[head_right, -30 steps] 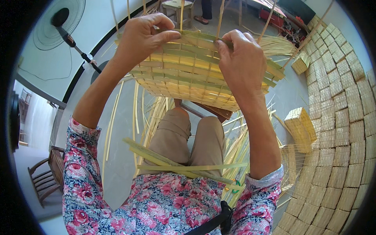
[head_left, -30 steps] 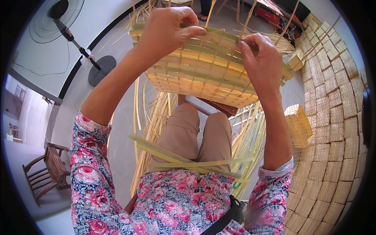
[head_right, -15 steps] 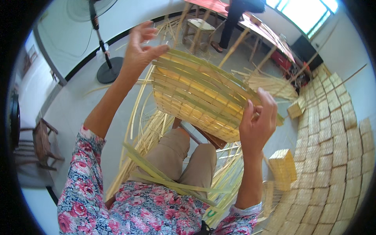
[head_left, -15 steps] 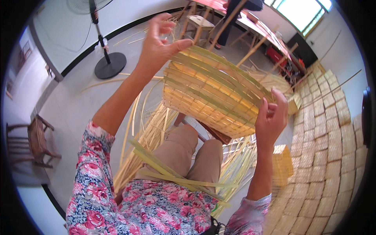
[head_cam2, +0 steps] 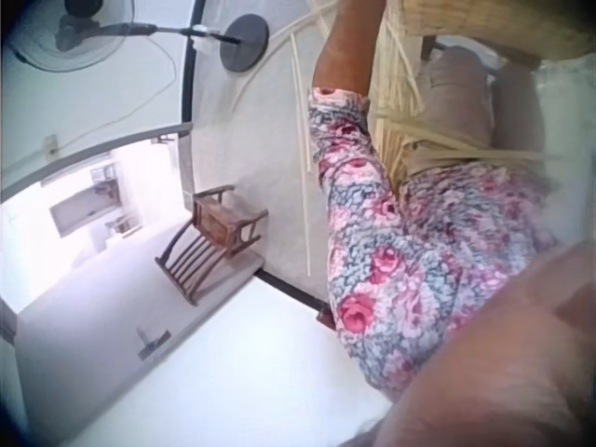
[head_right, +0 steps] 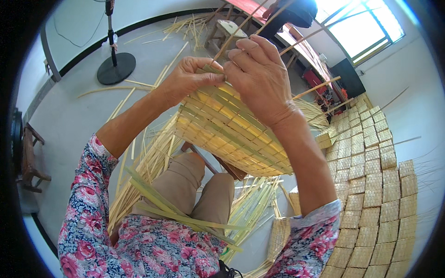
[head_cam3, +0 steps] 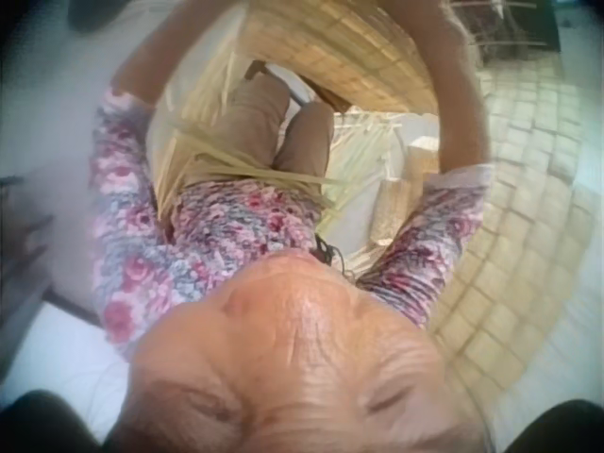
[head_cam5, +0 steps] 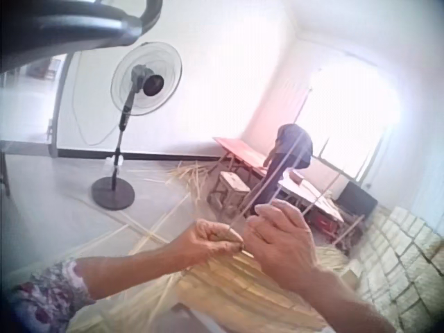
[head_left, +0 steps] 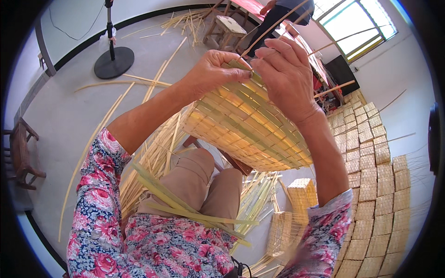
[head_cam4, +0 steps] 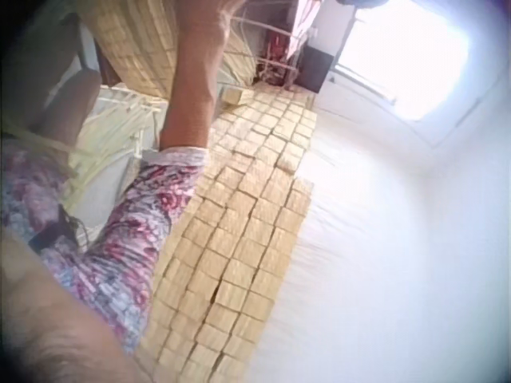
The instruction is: The person weaves a basket by hand using thin strips of bamboo or reed. They interlace the strips through a pre-formed frame, pulling them tight and adjusting the weave pattern to build up the basket's walls.
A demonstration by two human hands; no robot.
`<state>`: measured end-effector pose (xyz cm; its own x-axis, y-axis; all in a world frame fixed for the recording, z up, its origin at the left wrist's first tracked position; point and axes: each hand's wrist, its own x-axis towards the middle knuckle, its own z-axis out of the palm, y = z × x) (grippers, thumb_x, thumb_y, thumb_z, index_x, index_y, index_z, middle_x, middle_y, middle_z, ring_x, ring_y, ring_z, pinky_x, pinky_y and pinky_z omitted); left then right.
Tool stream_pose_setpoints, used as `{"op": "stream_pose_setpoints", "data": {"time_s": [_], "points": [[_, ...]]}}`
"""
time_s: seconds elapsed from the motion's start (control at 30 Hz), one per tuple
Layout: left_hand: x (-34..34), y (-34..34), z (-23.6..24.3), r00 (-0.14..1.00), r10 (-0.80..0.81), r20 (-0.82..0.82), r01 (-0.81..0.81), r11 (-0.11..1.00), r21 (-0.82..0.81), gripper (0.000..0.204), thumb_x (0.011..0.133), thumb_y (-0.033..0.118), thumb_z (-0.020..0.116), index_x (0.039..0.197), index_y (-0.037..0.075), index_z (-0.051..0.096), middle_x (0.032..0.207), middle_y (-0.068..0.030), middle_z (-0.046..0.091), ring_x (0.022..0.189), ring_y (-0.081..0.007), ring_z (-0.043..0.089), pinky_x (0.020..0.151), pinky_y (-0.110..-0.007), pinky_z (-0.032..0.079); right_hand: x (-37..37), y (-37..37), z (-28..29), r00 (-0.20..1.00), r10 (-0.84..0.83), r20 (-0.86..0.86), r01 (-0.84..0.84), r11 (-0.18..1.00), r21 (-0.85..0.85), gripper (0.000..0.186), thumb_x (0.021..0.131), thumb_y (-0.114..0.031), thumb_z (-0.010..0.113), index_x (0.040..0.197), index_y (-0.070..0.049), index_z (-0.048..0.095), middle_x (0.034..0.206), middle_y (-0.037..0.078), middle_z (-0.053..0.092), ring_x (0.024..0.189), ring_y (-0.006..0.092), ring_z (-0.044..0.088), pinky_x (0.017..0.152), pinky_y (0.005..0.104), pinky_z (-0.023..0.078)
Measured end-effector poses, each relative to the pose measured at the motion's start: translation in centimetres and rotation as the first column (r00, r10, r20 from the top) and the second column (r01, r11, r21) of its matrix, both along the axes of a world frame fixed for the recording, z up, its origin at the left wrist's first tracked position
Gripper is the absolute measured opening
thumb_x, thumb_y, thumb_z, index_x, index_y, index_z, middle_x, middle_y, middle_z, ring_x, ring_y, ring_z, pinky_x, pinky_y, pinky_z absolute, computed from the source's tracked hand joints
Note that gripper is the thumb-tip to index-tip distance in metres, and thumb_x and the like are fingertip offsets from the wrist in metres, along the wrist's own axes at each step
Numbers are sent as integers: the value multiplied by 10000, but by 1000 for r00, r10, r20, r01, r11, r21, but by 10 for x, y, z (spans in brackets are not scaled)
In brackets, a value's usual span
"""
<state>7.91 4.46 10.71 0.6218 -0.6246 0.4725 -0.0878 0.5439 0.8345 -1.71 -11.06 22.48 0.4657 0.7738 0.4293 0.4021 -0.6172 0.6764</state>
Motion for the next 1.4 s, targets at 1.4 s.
{"op": "stream_pose_setpoints", "data": {"time_s": [1.4], "points": [[-30, 1, 17, -180, 551, 815, -574, 614, -542, 309, 787, 134, 757, 1082, 100, 673, 1137, -38, 662, 968, -219, 626, 837, -354, 525, -96, -33, -132, 863, 291, -413, 479, -212, 852, 144, 966, -1, 578, 1046, -16, 697, 851, 26, 683, 721, 78, 640, 599, 231, 544]]}}
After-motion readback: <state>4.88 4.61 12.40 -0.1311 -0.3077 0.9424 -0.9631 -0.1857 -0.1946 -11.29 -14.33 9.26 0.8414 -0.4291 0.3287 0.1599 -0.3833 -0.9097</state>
